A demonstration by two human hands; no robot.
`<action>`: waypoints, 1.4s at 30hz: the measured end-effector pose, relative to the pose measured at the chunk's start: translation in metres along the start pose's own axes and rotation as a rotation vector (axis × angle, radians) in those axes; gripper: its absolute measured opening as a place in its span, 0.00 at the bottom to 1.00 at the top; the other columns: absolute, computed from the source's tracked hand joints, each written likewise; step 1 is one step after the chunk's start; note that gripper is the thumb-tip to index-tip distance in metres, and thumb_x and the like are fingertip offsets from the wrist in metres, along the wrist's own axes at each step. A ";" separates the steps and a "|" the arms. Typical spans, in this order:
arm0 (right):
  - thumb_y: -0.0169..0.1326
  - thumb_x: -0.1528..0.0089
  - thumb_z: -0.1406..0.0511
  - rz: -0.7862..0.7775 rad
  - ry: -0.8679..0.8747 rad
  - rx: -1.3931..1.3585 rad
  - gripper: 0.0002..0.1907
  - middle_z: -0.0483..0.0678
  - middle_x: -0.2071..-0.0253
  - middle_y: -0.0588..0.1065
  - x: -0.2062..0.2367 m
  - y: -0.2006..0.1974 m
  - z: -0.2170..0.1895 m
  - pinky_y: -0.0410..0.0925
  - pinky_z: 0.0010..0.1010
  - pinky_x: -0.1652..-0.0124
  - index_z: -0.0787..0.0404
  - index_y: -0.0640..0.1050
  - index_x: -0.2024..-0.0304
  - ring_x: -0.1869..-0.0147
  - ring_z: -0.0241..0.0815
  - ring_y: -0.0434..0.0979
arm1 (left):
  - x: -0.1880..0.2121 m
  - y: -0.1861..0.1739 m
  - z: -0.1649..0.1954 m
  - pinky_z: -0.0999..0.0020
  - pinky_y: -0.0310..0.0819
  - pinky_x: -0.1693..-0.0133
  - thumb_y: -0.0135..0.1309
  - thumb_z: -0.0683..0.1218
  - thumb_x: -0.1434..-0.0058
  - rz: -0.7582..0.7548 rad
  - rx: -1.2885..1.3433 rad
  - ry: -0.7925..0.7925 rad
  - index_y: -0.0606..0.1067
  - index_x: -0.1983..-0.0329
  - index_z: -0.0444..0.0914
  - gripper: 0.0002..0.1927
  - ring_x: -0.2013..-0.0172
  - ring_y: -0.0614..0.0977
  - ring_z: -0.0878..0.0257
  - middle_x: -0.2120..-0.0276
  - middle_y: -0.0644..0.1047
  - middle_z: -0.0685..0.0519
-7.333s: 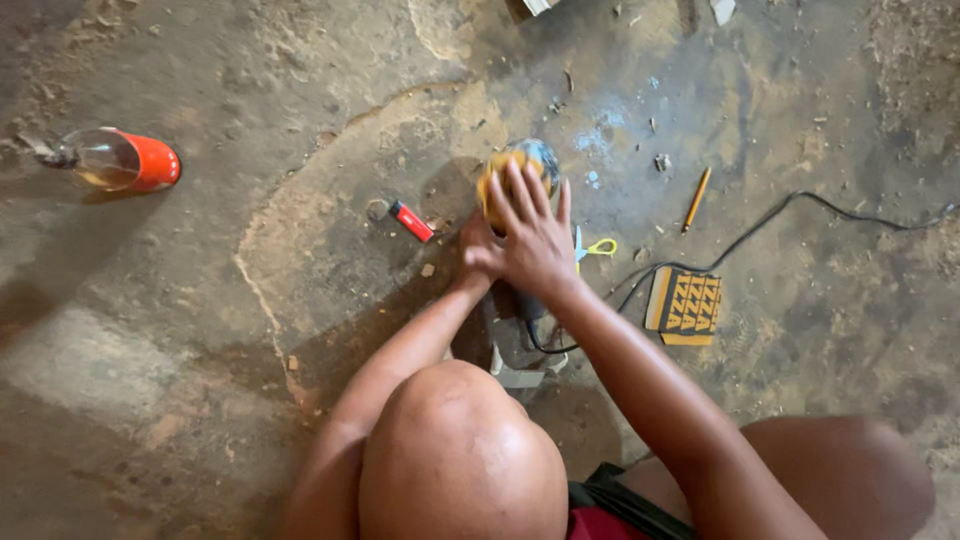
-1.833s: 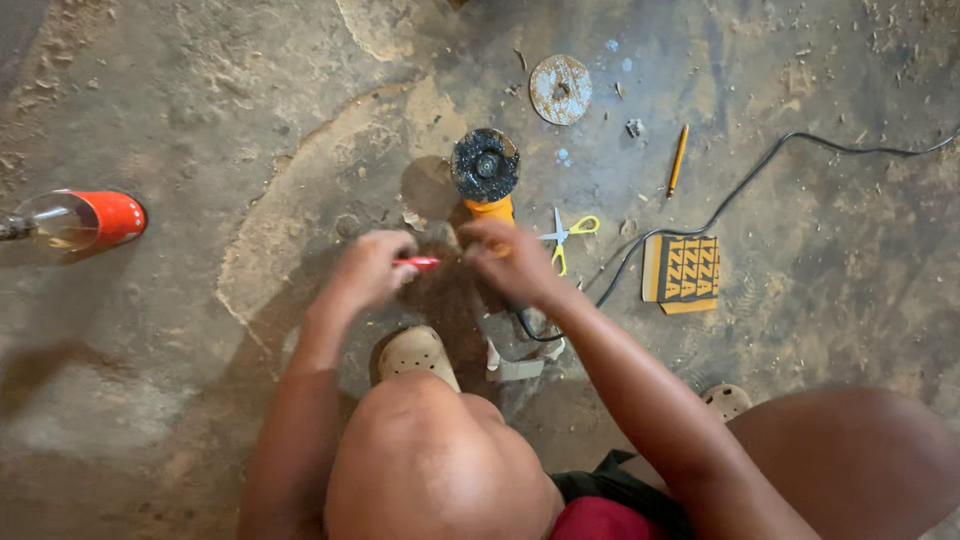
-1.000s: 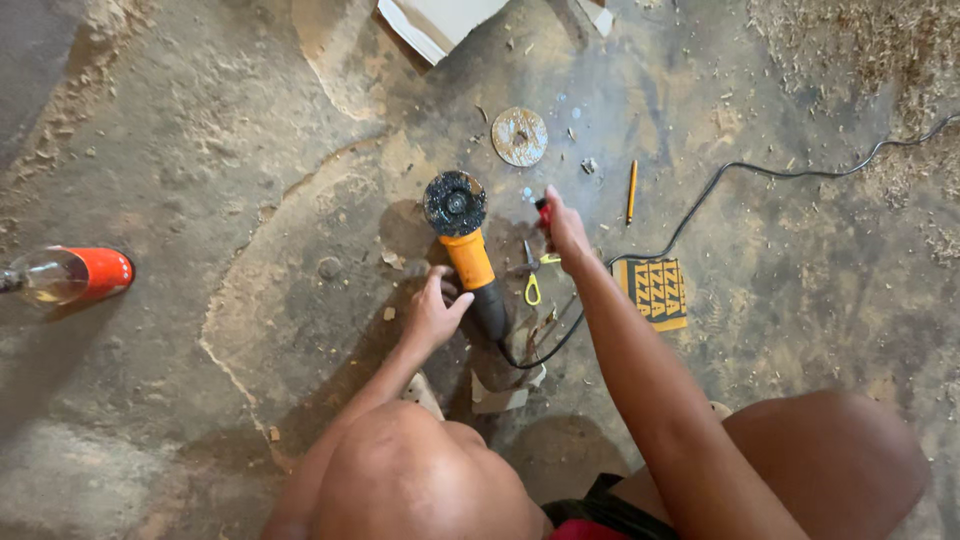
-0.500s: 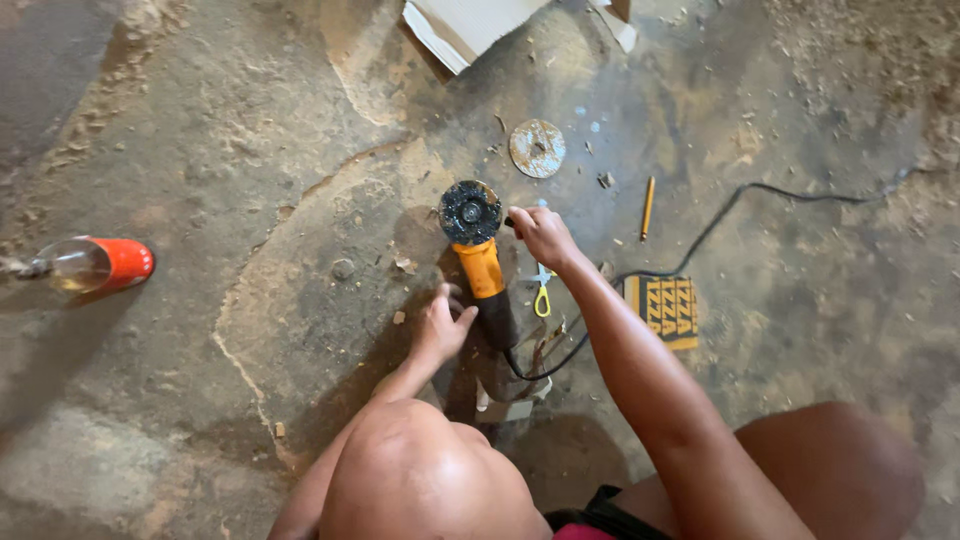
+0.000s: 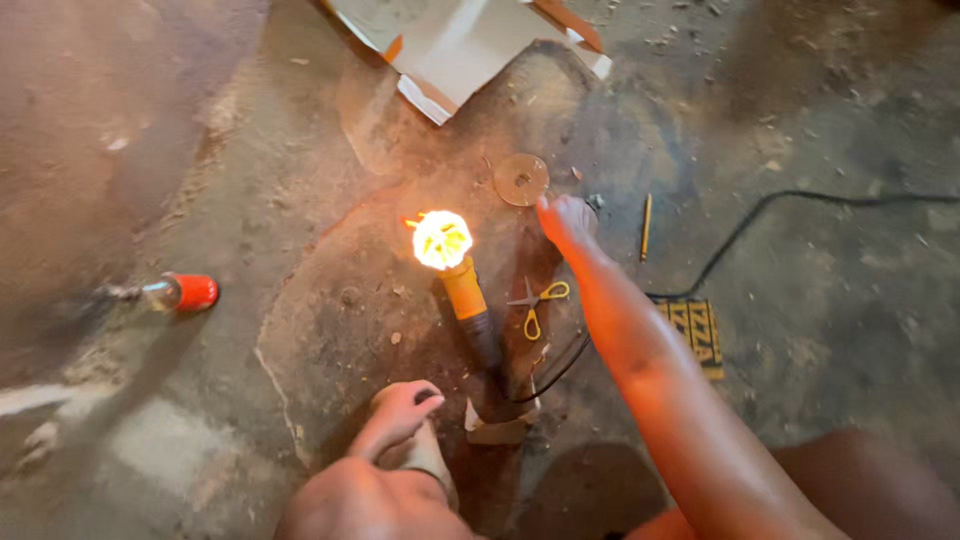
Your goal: The person pours liquid from a bottle onto a circular cardboard piece attached to a power tool, then ignites it with a lighter. After extinguishing the flame, they cut a circle from a pizza box with scissors and attach it to the tool.
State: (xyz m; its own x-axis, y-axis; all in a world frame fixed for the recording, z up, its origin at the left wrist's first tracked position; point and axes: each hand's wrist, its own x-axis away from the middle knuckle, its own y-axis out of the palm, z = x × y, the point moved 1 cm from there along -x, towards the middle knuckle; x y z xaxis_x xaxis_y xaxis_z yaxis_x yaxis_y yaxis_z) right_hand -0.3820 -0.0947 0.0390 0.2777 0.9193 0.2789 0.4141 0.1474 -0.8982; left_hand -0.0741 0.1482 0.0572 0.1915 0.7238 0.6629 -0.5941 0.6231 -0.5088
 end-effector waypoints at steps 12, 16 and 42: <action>0.46 0.35 0.50 0.073 0.017 -0.678 0.22 0.59 0.61 0.79 -0.014 -0.096 0.098 0.70 0.48 0.57 0.60 0.81 0.61 0.57 0.58 0.79 | 0.183 -0.002 -0.018 0.66 0.74 0.68 0.54 0.47 0.33 0.532 0.451 -0.376 0.79 0.45 0.38 0.15 0.69 0.78 0.63 0.66 0.81 0.47; 0.47 0.36 0.52 -0.115 0.057 -0.916 0.20 0.58 0.64 0.78 0.001 -0.126 0.111 0.69 0.47 0.62 0.59 0.80 0.61 0.62 0.56 0.78 | 0.302 0.035 0.068 0.68 0.72 0.66 0.54 0.48 0.32 0.918 0.425 -0.399 0.75 0.39 0.38 0.19 0.68 0.78 0.62 0.65 0.80 0.48; 0.51 0.36 0.50 0.002 -0.344 -0.109 0.22 0.60 0.59 0.78 0.017 -0.028 0.080 0.69 0.49 0.57 0.61 0.80 0.58 0.54 0.58 0.76 | 0.251 0.198 0.225 0.46 0.72 0.50 0.64 0.53 0.44 0.198 0.023 0.035 0.64 0.28 0.44 0.41 0.48 0.79 0.44 0.48 0.76 0.44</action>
State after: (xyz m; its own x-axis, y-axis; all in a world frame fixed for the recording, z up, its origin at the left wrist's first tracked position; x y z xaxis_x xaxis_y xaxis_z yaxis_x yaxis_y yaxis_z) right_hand -0.4580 -0.0544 0.0415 -0.0216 0.9913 0.1302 0.5092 0.1230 -0.8518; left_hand -0.3191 0.3866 0.2463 0.0960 0.8418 0.5311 -0.6405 0.4607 -0.6145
